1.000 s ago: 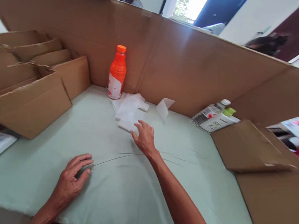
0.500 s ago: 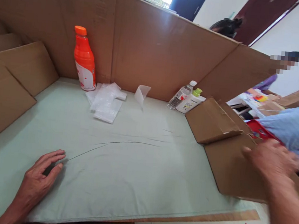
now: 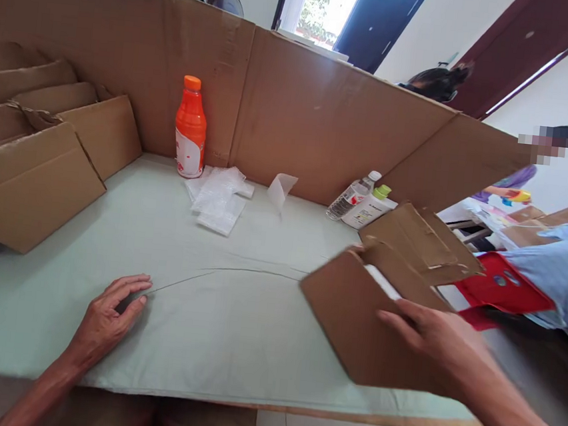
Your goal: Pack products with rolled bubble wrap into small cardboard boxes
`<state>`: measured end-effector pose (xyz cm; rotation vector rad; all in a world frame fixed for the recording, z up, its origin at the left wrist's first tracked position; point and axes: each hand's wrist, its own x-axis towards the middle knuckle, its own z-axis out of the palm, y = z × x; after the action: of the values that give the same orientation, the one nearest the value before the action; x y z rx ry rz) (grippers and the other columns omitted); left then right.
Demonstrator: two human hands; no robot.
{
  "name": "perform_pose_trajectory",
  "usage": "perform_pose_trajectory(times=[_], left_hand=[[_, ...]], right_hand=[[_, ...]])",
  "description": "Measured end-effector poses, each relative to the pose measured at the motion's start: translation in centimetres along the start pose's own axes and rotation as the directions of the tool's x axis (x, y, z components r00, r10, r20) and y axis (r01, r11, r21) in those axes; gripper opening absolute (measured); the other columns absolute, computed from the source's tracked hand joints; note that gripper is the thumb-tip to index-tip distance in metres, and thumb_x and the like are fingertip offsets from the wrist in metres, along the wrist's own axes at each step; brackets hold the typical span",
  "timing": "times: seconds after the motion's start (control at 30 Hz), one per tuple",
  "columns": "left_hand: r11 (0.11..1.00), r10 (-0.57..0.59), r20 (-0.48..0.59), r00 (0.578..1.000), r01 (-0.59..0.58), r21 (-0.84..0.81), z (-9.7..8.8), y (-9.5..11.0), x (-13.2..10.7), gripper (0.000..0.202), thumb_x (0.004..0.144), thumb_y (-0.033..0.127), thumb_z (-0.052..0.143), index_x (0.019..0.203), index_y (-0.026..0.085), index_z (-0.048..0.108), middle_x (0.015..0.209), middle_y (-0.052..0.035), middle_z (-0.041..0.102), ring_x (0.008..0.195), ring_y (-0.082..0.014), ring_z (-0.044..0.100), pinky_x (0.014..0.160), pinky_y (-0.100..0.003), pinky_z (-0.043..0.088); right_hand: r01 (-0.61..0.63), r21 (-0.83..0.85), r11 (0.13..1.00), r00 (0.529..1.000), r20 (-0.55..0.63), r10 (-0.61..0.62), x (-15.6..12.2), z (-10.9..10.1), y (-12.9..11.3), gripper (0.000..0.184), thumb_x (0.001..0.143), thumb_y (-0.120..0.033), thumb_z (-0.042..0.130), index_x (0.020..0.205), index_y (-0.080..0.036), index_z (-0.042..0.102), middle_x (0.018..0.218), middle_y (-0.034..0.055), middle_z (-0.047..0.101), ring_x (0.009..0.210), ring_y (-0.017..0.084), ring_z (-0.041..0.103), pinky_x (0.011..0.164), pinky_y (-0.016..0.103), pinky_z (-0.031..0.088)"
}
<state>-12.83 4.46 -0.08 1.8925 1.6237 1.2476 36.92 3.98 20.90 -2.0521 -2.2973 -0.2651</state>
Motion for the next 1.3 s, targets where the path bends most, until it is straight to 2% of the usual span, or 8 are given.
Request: perform_pose_trajectory(times=[0.1,0.27,0.4,0.5,0.67,0.87,1.07,1.3], left_hand=[[0.999,-0.001,0.017,1.0,0.002,-0.036,-0.5,1.3,-0.3,0.032,0.091,0.036,0.058,0.115,0.02,0.07,0.123,-0.0106,0.071,0.114,-0.0258,0.068,0.097,-0.042,0.058],[0.998,-0.009,0.02,1.0,0.01,-0.062,-2.2,2.5,-1.6,0.058,0.09,0.04,0.061,0.143,0.019,0.052,0.144,-0.0137,0.06,0.13,-0.0297,0.06,0.109,-0.045,0.051],[0.994,-0.024,-0.002,1.0,0.023,-0.104,-3.1,1.7,-2.6,0.051,0.091,0.041,0.059,0.137,0.019,0.055,0.137,-0.0134,0.064,0.125,-0.0309,0.063,0.103,-0.042,0.054],[0.995,-0.063,-0.008,0.998,0.063,-0.075,-3.1,1.0,-2.9,0.047,0.089,0.041,0.059,0.13,0.018,0.061,0.129,-0.0125,0.069,0.116,-0.031,0.067,0.098,-0.042,0.057],[0.991,-0.131,-0.025,0.991,0.131,0.012,-2.0,0.8,-3.3,0.053,0.084,0.044,0.061,0.13,0.018,0.063,0.116,-0.012,0.073,0.106,-0.0323,0.07,0.096,-0.045,0.057],[0.968,-0.252,-0.043,0.967,0.252,-0.012,-1.0,1.6,-4.2,0.057,0.082,0.05,0.063,0.13,0.019,0.063,0.12,-0.0121,0.073,0.114,-0.0329,0.068,0.1,-0.045,0.056],[0.945,-0.326,-0.057,0.944,0.325,-0.02,-0.8,0.6,-5.4,0.057,0.082,0.059,0.062,0.122,0.019,0.068,0.114,-0.0123,0.075,0.119,-0.0349,0.066,0.107,-0.049,0.051],[0.949,-0.31,-0.041,0.95,0.312,0.044,-1.0,-0.7,-6.0,0.057,0.082,0.06,0.06,0.119,0.018,0.07,0.11,-0.014,0.075,0.116,-0.037,0.066,0.103,-0.051,0.053]], right_hand=[[0.207,0.009,0.978,0.975,0.079,-0.207,1.6,0.2,-7.6,0.03,0.096,-0.045,0.056,0.078,-0.025,0.071,0.063,0.0039,0.07,0.055,0.022,0.065,0.049,0.03,0.04],[0.577,0.273,0.77,0.817,-0.203,-0.54,2.9,-2.0,-18.6,0.02,0.1,-0.032,0.053,0.094,-0.025,0.072,0.081,0.0031,0.076,0.069,0.019,0.069,0.065,0.032,0.05],[0.438,0.383,0.813,0.836,-0.507,-0.212,3.4,-1.5,-17.2,0.014,0.095,-0.033,0.064,0.107,-0.031,0.071,0.114,0.0065,0.075,0.1,0.026,0.072,0.092,0.043,0.054],[0.185,0.577,0.796,0.906,-0.413,0.089,3.4,2.9,-14.3,0.02,0.094,-0.038,0.061,0.109,-0.028,0.071,0.115,0.0076,0.075,0.098,0.026,0.072,0.089,0.043,0.057],[-0.008,0.758,0.652,0.995,0.072,-0.07,0.0,12.4,-16.0,0.038,0.088,-0.051,0.061,0.105,-0.02,0.074,0.096,0.0103,0.077,0.09,0.029,0.073,0.077,0.041,0.062],[-0.029,0.755,0.655,0.99,0.112,-0.085,-4.0,16.3,-20.4,0.044,0.089,-0.049,0.055,0.116,-0.018,0.071,0.112,0.0162,0.074,0.106,0.036,0.07,0.089,0.052,0.06],[0.095,0.694,0.714,0.974,0.082,-0.209,-3.5,13.6,-18.7,0.032,0.092,-0.045,0.052,0.098,-0.022,0.074,0.089,0.01,0.075,0.083,0.031,0.071,0.078,0.049,0.062],[0.438,0.596,0.673,0.899,-0.271,-0.345,2.0,1.1,-13.7,0.033,0.095,-0.049,0.056,0.12,-0.035,0.073,0.109,0.0079,0.077,0.104,0.032,0.07,0.086,0.046,0.058]])
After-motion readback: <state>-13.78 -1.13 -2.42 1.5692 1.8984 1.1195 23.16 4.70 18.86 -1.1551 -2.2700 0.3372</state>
